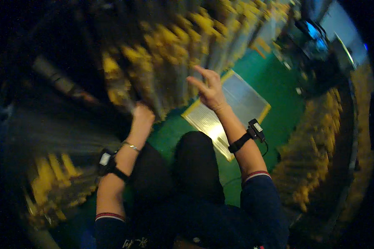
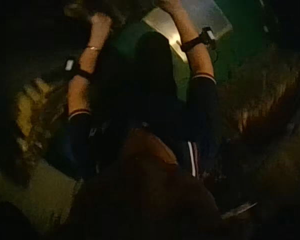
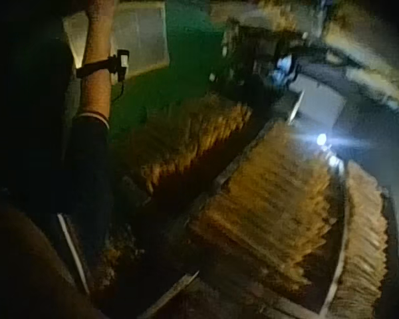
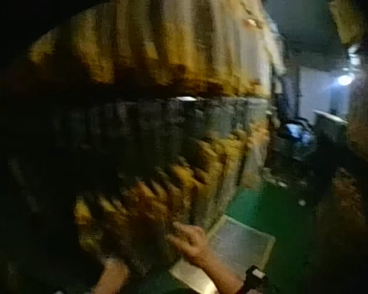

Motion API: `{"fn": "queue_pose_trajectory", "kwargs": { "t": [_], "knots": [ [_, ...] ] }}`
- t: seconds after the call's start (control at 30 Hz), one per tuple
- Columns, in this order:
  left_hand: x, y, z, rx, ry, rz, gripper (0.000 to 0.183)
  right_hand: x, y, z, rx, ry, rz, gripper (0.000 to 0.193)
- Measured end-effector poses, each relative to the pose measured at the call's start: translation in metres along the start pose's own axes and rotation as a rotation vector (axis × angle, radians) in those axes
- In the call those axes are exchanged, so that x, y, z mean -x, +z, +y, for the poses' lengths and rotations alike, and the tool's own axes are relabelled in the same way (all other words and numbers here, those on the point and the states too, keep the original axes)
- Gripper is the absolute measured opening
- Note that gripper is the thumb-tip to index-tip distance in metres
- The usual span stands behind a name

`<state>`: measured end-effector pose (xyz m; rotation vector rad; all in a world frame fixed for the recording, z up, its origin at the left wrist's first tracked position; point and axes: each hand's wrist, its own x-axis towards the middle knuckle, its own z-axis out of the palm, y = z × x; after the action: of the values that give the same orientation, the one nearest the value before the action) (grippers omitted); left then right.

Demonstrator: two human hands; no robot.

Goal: Hanging metal mesh screens onto a rack for storage or processing.

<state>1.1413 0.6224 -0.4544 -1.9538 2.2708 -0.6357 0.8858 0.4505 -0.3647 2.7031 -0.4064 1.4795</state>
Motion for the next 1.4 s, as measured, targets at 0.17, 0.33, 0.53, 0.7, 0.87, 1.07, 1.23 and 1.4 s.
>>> {"fn": "queue_pose_trajectory", "kwargs": {
  "t": [0.17,0.33,0.53,0.7,0.87,1.07,1.23,1.4],
  "knots": [
    [-0.020,0.001,0.003,-0.059,-0.046,-0.147,0.021,0.331,-0.016,0.099,0.366,1.696,-0.169,0.049],
    [-0.014,0.010,-0.009,-0.188,0.029,0.043,0.023,0.506,0.012,0.016,-0.142,2.558,0.242,0.033],
    [-0.029,-0.004,-0.003,-0.163,0.002,-0.104,0.023,0.524,0.057,-0.024,-0.579,2.524,0.616,0.036],
    [-0.027,-0.019,0.002,-0.167,-0.010,-0.145,0.024,0.470,0.039,-0.023,-0.372,2.516,0.743,0.049],
    [-0.005,-0.004,-0.005,-0.152,-0.036,-0.191,0.028,0.458,-0.058,-0.019,-1.117,1.511,1.631,0.039],
    [-0.025,-0.005,0.012,0.119,0.065,0.271,0.026,0.523,-0.063,0.017,-0.322,2.252,1.285,0.056],
    [0.003,-0.022,0.019,-0.094,0.039,0.145,0.043,0.453,-0.121,0.032,0.598,1.852,0.324,0.037],
    [-0.015,-0.059,0.032,-0.356,0.122,-0.146,0.044,0.366,-0.253,0.010,0.756,1.168,0.176,0.047]
  ]
}}
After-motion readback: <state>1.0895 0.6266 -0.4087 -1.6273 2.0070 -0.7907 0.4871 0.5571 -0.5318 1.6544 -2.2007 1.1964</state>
